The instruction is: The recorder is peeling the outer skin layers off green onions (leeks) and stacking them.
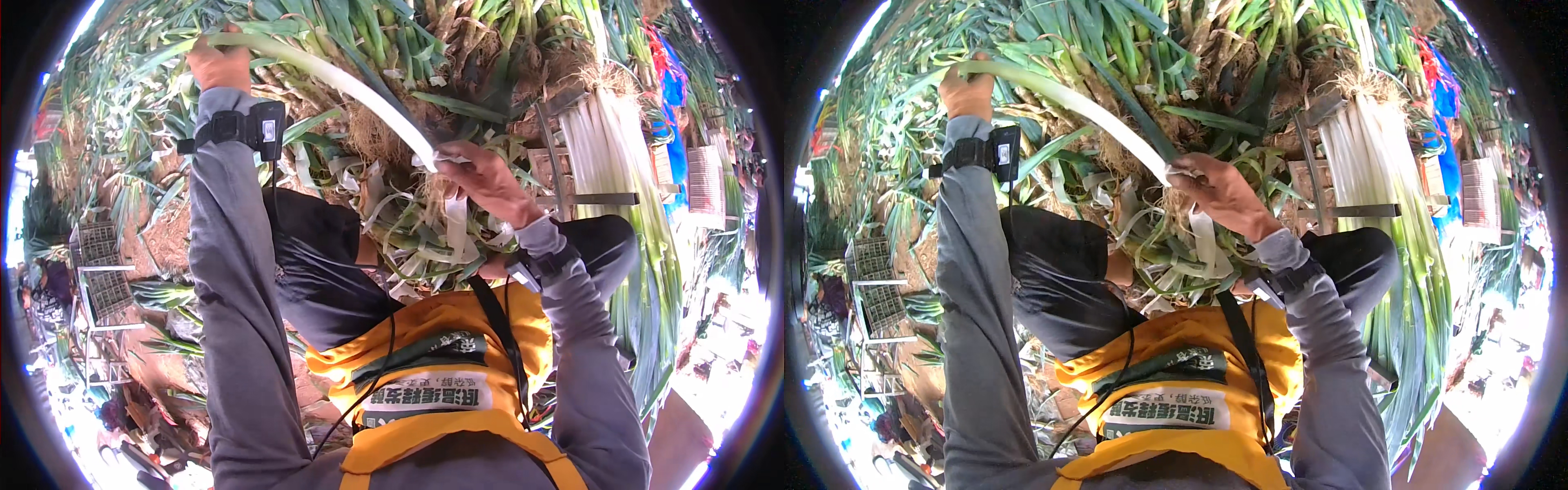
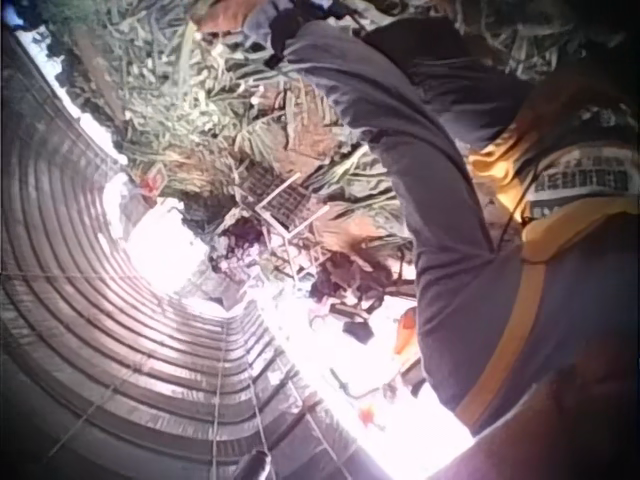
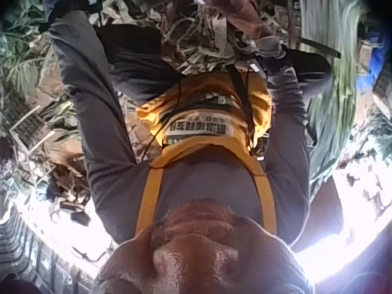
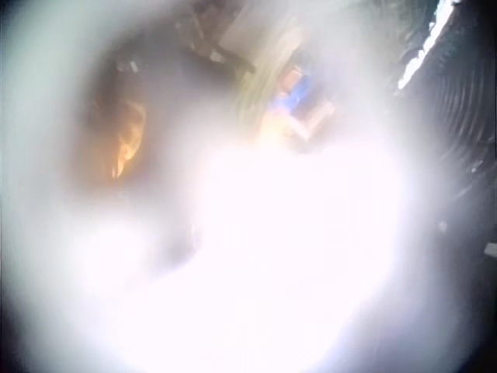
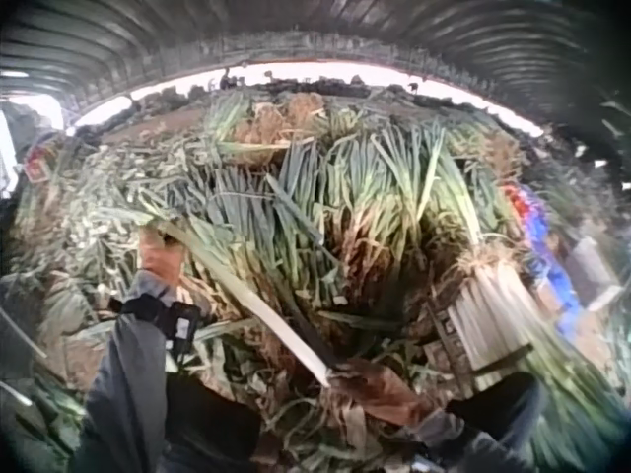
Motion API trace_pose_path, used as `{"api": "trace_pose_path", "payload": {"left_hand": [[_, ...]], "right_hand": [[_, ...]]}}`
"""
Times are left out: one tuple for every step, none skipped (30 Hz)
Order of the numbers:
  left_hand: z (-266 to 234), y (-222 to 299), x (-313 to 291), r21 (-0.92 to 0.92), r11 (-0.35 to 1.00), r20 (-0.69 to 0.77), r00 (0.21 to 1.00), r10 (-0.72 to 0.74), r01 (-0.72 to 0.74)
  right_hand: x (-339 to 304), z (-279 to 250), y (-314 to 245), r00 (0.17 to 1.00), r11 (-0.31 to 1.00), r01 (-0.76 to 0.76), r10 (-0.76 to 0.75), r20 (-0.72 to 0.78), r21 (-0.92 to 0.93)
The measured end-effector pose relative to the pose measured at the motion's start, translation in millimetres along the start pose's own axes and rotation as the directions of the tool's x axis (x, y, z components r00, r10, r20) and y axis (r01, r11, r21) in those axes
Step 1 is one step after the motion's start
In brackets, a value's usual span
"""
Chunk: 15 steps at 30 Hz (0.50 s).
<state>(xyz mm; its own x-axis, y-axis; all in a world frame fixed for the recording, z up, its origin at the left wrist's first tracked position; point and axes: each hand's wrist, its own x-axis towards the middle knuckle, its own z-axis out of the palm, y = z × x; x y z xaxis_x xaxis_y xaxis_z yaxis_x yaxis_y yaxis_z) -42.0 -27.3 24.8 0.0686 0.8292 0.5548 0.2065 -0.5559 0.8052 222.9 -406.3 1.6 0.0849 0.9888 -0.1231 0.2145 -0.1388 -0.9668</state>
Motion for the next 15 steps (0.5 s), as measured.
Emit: {"api": "trace_pose_path", "payload": {"left_hand": [[8.5, 10.1, -11.3, 0.074, 0.996, 0.023, 0.999, -0.044, 0.042], [9.5, 29.7, -17.8, 0.159, 0.985, 0.033, 0.996, -0.078, 0.072], [10.7, 40.0, -20.4, 0.241, 0.965, 0.042, 0.993, -0.114, 0.1], [14.5, 16.2, -14.5, 0.239, 0.966, 0.043, 0.993, -0.114, 0.1], [25.7, 16.5, -13.3, 0.199, 0.978, -0.035, 0.997, 0.075, -0.067], [34.3, 15.9, -13.3, 0.17, 0.957, -0.12, 0.96, 0.255, -0.233], [44.2, 11.5, -32.4, 0.298, 0.953, -0.026, 0.998, 0.059, -0.049], [-39.8, -56.6, 16.1, 0.371, 0.92, -0.067, 0.984, 0.164, -0.128], [-78.9, -77.3, 30.0, 0.489, 0.842, -0.085, 0.949, 0.305, -0.227], [-92.4, -92.4, 36.3, 0.552, 0.773, -0.076, 0.905, 0.419, -0.312], [2.0, -85.9, -1.6, 0.6, 0.783, -0.063, 0.966, 0.251, -0.164], [64.2, -49.0, -35.9, 0.677, 0.735, -0.053, 0.994, 0.099, -0.038], [-34.6, -79.5, -1.3, 0.309, 0.949, -0.306, 0.951, 0.044, 0.055], [-11.4, -68.7, -10.0, 0.286, 0.956, -0.294, 0.956, 0.023, 0.065], [32.0, -33.3, -24.9, 0.469, 0.863, -0.129, 0.981, -0.145, 0.189]], "right_hand": [[-4.9, -2.1, -5.3, 0.996, 0.988, -0.083, 0.084, -0.006, 0.128], [-3.9, -2.5, -15.1, 0.997, 0.988, -0.08, 0.081, -0.001, 0.131], [-3.1, -3.6, -22.3, 0.995, 0.969, -0.101, 0.093, 0.045, 0.225], [-2.4, -4.6, -27.6, 0.991, 0.941, -0.126, 0.102, 0.09, 0.315], [-2.8, -5.3, -30.4, 0.989, 0.936, -0.131, 0.102, 0.103, 0.327], [-5.8, -6.4, -34.8, 0.989, 0.937, -0.135, 0.109, 0.097, 0.323], [-10.8, -6.7, -41.5, 0.994, 0.98, -0.106, 0.101, 0.039, 0.168], [-6.6, 19.6, -72.3, 0.994, 0.998, 0.015, -0.022, 0.109, 0.059], [-11.9, 28.2, -92.0, 0.987, 0.988, 0.103, -0.087, 0.135, -0.116], [-22.3, 30.7, -86.8, 0.982, 0.987, 0.124, -0.109, 0.153, -0.099], [-39.9, 10.5, -61.8, 0.985, 0.934, 0.173, -0.17, 0.038, -0.311], [-60.0, -5.2, -47.6, 0.963, 0.834, 0.222, -0.268, -0.019, -0.505], [-63.9, 11.9, -64.8, 0.957, 0.92, 0.281, -0.29, 0.007, -0.274], [-76.0, 3.1, -58.5, 0.983, 0.979, 0.158, -0.168, -0.074, -0.126], [-88.2, -12.6, -54.8, 0.977, 0.999, 0.035, -0.035, -0.212, -0.006]]}}
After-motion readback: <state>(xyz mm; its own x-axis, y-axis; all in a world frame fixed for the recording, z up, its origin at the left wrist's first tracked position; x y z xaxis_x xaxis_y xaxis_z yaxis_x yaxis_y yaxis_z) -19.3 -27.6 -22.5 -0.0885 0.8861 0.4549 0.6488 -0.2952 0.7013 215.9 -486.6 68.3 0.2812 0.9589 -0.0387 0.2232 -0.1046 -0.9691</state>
